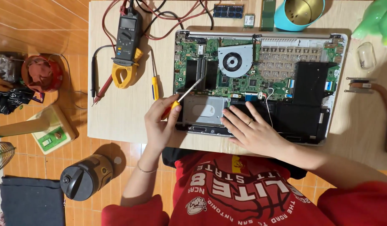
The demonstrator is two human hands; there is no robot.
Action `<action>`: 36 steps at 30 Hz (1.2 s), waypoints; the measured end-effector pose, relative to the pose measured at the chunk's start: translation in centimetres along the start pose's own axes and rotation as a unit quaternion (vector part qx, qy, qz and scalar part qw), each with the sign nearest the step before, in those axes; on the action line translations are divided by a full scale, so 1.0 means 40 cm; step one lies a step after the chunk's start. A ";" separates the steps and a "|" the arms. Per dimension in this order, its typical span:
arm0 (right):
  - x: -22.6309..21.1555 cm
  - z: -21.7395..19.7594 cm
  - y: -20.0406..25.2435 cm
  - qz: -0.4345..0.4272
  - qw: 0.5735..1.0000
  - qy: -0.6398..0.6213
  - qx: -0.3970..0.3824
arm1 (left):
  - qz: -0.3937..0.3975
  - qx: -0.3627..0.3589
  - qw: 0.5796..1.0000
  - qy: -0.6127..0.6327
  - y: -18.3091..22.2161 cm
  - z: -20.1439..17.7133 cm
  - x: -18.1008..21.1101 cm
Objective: Replacing internal components including the fan and heat sink of a laptop.
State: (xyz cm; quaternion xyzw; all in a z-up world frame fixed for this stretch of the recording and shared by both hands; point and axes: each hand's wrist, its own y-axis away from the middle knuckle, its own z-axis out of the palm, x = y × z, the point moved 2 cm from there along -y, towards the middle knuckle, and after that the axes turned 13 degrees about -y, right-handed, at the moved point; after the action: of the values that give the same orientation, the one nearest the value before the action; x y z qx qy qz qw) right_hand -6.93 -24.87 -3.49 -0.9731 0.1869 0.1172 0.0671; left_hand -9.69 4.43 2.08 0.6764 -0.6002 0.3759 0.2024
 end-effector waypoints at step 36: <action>0.017 -0.014 -0.006 -0.008 0.998 -0.045 0.030 | 0.406 -0.127 0.821 -0.381 -0.137 0.011 0.250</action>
State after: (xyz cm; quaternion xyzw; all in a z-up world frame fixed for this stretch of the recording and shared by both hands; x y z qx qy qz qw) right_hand -6.12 -25.00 -3.10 -0.9658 0.1792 0.1549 0.1055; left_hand -4.32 -1.41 10.29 0.4286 -0.8923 0.0565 -0.1297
